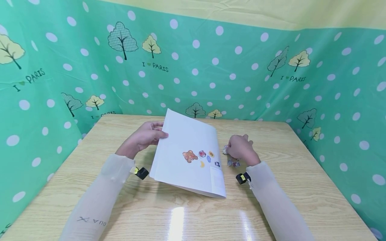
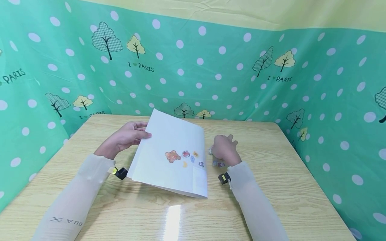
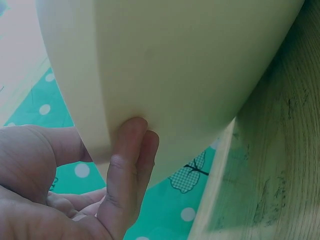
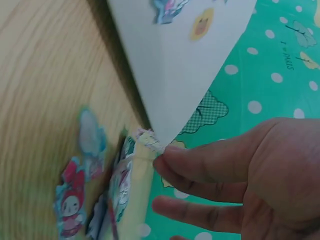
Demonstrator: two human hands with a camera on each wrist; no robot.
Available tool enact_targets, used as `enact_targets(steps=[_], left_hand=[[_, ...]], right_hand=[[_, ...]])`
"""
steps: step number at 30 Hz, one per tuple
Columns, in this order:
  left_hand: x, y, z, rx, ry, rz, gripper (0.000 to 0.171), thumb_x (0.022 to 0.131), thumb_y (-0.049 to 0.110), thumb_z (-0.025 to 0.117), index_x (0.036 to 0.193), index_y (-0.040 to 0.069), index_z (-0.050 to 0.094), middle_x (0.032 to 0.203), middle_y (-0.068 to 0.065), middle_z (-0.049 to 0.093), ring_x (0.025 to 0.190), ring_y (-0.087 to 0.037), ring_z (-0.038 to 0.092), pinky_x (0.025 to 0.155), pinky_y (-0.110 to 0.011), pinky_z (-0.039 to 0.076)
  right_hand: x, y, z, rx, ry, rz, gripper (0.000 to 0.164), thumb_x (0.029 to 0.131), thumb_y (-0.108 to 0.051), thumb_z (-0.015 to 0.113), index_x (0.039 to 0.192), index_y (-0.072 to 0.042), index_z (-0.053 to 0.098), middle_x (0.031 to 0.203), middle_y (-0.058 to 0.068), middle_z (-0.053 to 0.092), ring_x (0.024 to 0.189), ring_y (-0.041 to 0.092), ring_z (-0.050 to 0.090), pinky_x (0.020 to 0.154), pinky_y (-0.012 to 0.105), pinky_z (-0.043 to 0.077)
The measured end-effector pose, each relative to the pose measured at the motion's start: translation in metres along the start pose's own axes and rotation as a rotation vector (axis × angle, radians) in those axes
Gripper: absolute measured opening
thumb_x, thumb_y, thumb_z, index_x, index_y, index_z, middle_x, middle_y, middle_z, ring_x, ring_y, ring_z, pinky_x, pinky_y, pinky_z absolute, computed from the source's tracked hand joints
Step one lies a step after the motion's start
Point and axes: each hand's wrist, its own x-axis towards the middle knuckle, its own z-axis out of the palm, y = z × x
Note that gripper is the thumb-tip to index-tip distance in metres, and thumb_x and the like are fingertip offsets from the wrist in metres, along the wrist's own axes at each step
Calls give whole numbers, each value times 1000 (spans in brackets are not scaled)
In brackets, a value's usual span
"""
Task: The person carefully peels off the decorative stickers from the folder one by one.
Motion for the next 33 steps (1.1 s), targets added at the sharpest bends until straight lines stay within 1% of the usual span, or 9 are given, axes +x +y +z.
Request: enact_targets(steps=[2,7,9,13,16,19,25,29,33], left_hand=[[0,0,0,-1,1,-1,56,97,0,63,149,-7,40,115,-14,70,88,-18,74,77,-34,61],[0,0,0,-5,1,-4,57,97,0,63,149,-6,39,114,-14,70,88,-18,73,77,-34,60],[0,0,1,-5,-2,-3,58,97,0,63,149,-6,38,114,-14,70,88,-18,73,77,-34,60],[0,1,2,-5,-5,-4,58,97,0,63,150,-7,38,117,-16,68,89,-18,73,78,-34,60],[0,2,2,-4,-6,-4,59,97,0,63,150,-7,37,119,-17,68,90,-18,73,79,-35,61],[1,1,2,-3,-7,-4,58,98,0,63,150,-7,37,119,-18,68,90,-18,73,79,-35,60],[1,0,1,0,2,-6,59,97,0,63,150,-7,37,120,-18,68,90,-19,73,79,-35,60],[1,0,1,-3,3,-5,60,97,0,63,151,-7,36,121,-18,68,90,-19,73,79,-35,60],[1,0,1,-6,4,-5,61,97,0,63,151,-6,36,119,-17,68,89,-18,73,79,-35,60]], right_hand=[[2,2,2,-26,-9,25,42,97,-13,62,55,-9,59,69,8,59,108,46,45,100,74,31],[7,6,10,-114,-16,74,23,87,-7,67,65,-7,63,80,11,60,114,49,42,101,75,31],[8,7,13,-137,-5,86,19,86,-7,69,68,-7,63,83,12,60,115,49,42,101,74,32],[8,7,14,-148,21,88,21,87,-10,70,68,-8,62,83,12,58,112,49,43,98,74,32],[7,7,13,-138,41,79,26,88,-12,69,64,-8,62,82,12,58,109,48,43,97,73,33],[6,7,10,-119,69,59,27,91,-15,68,65,-9,64,83,11,59,106,47,45,93,72,36],[1,-1,4,-66,88,15,20,96,-26,68,87,-9,74,97,12,66,105,45,49,91,68,39],[-2,-8,1,-21,52,-17,27,97,-32,69,104,-6,76,110,15,69,106,44,52,94,68,39],[-5,-15,0,7,17,-44,36,98,-36,68,114,-5,74,117,15,69,106,42,53,95,69,39]])
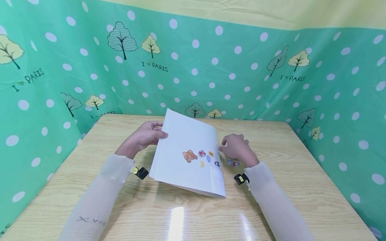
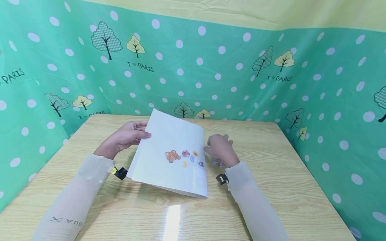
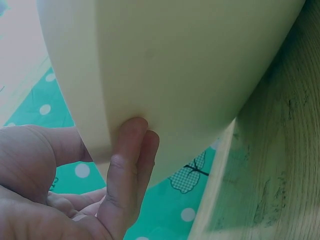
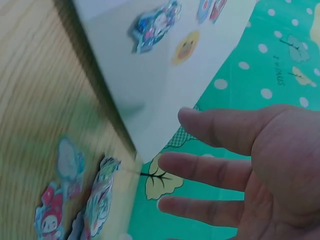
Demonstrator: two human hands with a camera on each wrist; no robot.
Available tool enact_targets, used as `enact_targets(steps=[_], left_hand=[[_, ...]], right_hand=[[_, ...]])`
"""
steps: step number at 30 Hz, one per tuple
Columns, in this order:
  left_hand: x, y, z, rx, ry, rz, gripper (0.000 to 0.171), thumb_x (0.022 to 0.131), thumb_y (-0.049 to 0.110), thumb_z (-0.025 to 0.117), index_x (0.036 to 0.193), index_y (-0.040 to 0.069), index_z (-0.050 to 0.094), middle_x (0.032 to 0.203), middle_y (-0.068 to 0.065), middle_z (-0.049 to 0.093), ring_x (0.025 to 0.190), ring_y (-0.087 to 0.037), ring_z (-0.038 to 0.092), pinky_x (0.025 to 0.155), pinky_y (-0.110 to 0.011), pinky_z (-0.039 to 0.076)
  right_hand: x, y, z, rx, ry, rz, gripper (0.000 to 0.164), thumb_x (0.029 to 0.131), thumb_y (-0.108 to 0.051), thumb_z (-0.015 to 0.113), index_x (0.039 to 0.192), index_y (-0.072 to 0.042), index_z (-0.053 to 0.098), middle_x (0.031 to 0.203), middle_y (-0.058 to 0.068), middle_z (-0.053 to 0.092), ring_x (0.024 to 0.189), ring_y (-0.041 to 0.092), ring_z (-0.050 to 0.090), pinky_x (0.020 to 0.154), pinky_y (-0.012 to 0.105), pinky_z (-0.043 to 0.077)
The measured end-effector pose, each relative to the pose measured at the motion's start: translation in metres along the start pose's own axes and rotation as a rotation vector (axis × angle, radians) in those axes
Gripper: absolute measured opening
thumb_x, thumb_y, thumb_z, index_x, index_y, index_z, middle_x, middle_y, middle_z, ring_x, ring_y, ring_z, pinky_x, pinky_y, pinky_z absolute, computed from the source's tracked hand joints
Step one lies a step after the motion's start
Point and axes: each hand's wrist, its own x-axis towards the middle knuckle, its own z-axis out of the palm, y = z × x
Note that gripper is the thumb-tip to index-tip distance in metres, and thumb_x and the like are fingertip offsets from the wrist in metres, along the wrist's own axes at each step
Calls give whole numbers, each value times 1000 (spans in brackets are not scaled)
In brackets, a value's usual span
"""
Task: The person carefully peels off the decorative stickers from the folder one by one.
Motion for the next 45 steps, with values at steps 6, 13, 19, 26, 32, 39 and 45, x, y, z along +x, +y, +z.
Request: enact_targets(steps=[6,13,19,26,32,39,45], left_hand=[[-1,1,1,-1,6,-5,60,97,-1,63,151,-6,37,114,-12,70,88,-18,73,78,-34,60],[-2,1,1,-1,-1,1,60,98,0,63,151,-6,37,114,-12,70,88,-18,73,78,-34,60],[-1,1,0,0,-4,4,60,98,1,62,151,-7,35,115,-13,69,87,-17,73,78,-34,60],[0,0,0,-1,-6,6,59,98,1,62,150,-7,36,116,-14,69,88,-17,73,79,-33,60],[-1,0,0,-3,-9,16,59,98,0,62,150,-7,36,111,-11,71,87,-17,73,78,-34,60],[-3,1,1,-17,-9,29,58,97,-2,61,150,-8,37,106,-7,73,86,-16,73,77,-33,61],[-2,1,1,-27,-15,31,56,97,-2,61,148,-9,39,106,-8,73,87,-16,73,77,-33,61]], right_hand=[[-3,-7,2,14,-21,-58,39,97,-40,68,117,-7,75,119,12,71,108,42,55,95,70,39],[-6,-19,3,17,-25,-105,33,96,-41,71,102,-10,81,100,4,74,98,36,55,87,65,44],[-9,-29,8,-20,1,-105,32,96,-42,72,88,-12,81,86,0,68,93,31,53,84,57,43],[-12,-37,13,-58,15,-110,33,97,-40,70,78,-13,74,84,2,60,96,32,50,82,53,41],[-11,-39,17,-113,31,-112,32,97,-36,69,74,-14,69,86,4,59,110,40,51,84,55,43],[-11,-41,22,-157,54,-117,35,97,-35,69,68,-16,64,90,6,61,119,46,50,89,61,42],[-13,-42,23,-139,53,-120,39,97,-36,68,64,-16,63,84,4,59,115,43,49,86,58,40]])
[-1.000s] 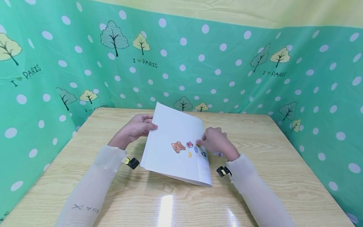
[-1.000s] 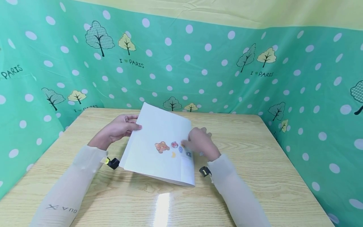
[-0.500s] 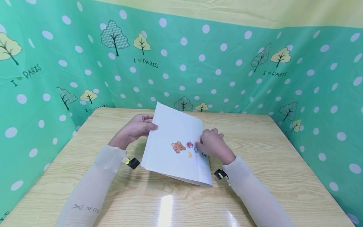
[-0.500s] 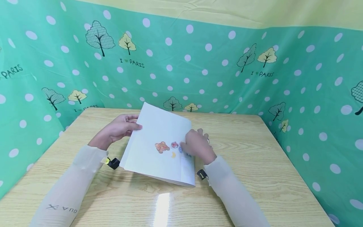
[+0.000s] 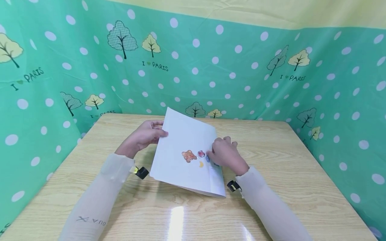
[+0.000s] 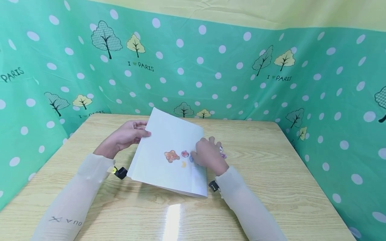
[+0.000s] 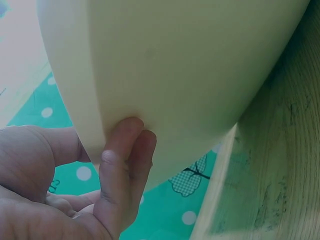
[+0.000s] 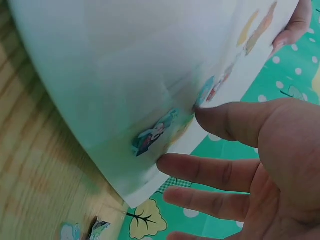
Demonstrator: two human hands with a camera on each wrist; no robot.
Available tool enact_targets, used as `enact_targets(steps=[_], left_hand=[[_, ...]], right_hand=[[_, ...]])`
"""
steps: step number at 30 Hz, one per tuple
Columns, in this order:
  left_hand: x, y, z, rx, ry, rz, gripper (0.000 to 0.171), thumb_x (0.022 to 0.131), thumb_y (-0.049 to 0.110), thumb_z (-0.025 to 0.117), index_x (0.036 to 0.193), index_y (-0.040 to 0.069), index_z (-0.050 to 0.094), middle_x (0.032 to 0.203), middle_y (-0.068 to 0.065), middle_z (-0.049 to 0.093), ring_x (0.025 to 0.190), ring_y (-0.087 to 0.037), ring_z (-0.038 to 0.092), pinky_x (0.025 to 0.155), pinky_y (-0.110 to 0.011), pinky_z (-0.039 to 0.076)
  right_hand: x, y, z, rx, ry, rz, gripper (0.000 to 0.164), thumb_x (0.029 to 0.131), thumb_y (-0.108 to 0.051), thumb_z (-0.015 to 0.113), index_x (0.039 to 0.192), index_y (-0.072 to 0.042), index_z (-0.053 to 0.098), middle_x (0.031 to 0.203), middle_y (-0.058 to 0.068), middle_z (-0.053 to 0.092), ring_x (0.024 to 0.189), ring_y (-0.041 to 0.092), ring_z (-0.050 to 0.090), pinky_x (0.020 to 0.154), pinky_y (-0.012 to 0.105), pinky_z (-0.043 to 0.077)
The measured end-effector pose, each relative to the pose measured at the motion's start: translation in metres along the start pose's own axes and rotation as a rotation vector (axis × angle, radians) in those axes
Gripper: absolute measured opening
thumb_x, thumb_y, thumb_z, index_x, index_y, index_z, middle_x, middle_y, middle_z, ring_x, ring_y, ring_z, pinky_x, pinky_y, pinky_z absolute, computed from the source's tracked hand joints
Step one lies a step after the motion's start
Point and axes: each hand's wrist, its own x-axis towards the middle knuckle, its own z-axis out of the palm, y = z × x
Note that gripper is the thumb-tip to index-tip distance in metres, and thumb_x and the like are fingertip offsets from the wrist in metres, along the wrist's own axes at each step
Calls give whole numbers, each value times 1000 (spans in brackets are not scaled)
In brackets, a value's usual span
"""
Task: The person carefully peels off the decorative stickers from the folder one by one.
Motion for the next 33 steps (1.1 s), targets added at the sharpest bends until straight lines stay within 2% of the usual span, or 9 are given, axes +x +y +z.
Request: enact_targets(steps=[15,22,29,33], left_hand=[[0,0,0,4,3,-1,59,98,-1,61,151,-7,37,106,-7,73,88,-15,73,77,-32,61],[0,-1,-1,3,-6,5,56,98,-1,61,149,-7,39,106,-7,74,88,-15,73,77,-32,61],[0,-1,-1,-1,-3,1,57,97,-1,61,149,-8,38,107,-7,74,87,-16,73,77,-32,61],[1,-1,-1,-2,0,-1,58,97,-1,61,149,-8,37,107,-8,74,87,-16,73,77,-32,60]], right_hand=[[-1,-2,4,-34,32,4,40,97,-35,68,62,-16,61,83,5,58,109,42,52,83,59,41],[0,-4,5,-65,41,18,36,98,-30,66,67,-12,63,91,9,62,116,47,52,90,67,41],[-2,-2,-4,-14,42,40,29,96,-22,68,69,-13,66,82,6,58,100,39,53,84,62,43],[-2,4,-8,22,45,46,26,96,-21,69,70,-14,69,82,4,60,96,36,52,84,62,44]])
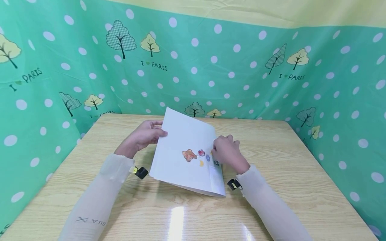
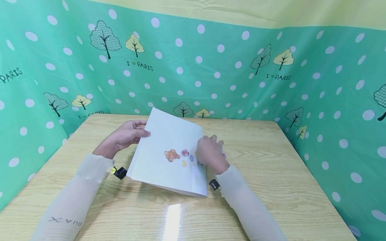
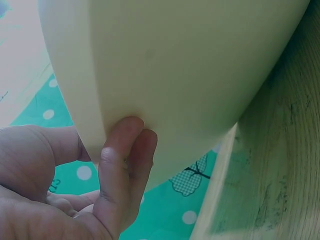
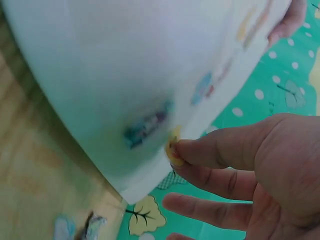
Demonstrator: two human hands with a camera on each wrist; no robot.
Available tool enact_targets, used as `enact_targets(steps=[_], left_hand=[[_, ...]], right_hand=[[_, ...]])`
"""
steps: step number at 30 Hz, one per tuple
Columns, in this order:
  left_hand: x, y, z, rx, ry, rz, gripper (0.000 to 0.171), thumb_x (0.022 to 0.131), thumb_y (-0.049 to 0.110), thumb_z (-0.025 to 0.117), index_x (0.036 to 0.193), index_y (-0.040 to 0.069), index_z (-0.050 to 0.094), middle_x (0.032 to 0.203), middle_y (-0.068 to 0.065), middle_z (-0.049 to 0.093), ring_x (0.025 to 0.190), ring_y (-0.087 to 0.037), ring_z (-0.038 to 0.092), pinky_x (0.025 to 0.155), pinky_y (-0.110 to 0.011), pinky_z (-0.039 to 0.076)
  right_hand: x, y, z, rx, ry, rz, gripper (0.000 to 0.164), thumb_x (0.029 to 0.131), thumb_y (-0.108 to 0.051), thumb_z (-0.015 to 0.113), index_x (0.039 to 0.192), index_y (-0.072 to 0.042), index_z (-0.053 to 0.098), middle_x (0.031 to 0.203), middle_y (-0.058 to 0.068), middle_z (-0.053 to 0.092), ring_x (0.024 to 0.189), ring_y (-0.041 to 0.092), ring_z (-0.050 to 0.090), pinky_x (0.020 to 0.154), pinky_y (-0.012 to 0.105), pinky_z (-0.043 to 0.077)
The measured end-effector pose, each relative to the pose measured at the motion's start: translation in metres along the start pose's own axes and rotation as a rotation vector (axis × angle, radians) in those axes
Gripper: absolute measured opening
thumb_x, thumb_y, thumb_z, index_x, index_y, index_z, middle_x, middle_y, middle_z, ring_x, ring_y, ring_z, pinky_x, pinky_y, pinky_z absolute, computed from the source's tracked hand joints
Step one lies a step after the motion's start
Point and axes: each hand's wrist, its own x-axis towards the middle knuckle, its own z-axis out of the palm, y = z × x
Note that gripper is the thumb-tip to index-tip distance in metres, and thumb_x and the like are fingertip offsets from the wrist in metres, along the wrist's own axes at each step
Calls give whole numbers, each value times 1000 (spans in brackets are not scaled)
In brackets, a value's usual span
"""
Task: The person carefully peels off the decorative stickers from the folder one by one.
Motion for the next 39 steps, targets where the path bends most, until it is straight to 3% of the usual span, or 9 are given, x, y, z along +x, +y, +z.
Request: enact_targets(steps=[4,9,18,25,30,39], left_hand=[[0,0,0,-2,0,-1,58,97,-1,62,149,-8,38,106,-7,74,87,-16,73,76,-32,60],[1,-1,-1,4,-4,-1,57,97,-1,62,149,-8,39,107,-8,75,88,-16,73,77,-32,61],[0,-1,0,1,-1,-6,56,97,-1,62,148,-8,40,107,-8,75,87,-16,74,76,-32,60],[-1,1,0,-2,1,-6,55,97,-1,62,147,-8,41,109,-9,74,88,-16,73,77,-33,61],[0,0,1,2,1,-4,55,97,-1,63,147,-7,42,111,-11,74,88,-17,73,77,-33,61],[0,-1,1,8,2,1,56,97,-1,62,148,-7,40,111,-10,73,89,-16,74,76,-33,61]], right_hand=[[3,10,-5,8,-10,30,28,96,-19,69,68,-14,70,79,3,62,96,35,52,86,64,44],[6,26,-8,-32,-92,77,32,92,-11,66,60,-12,62,73,7,59,98,39,50,92,72,38],[12,39,4,-74,-110,135,25,94,-9,64,69,-11,63,78,11,59,104,45,49,95,77,33],[13,42,8,-113,-73,129,24,93,-12,67,70,-11,63,77,11,59,104,46,51,94,79,33],[11,41,4,-81,-52,123,24,89,-11,70,65,-11,64,78,10,61,101,44,51,93,77,35],[4,29,-10,19,-98,57,10,88,-23,80,84,-14,80,91,5,71,100,37,52,91,69,40]])
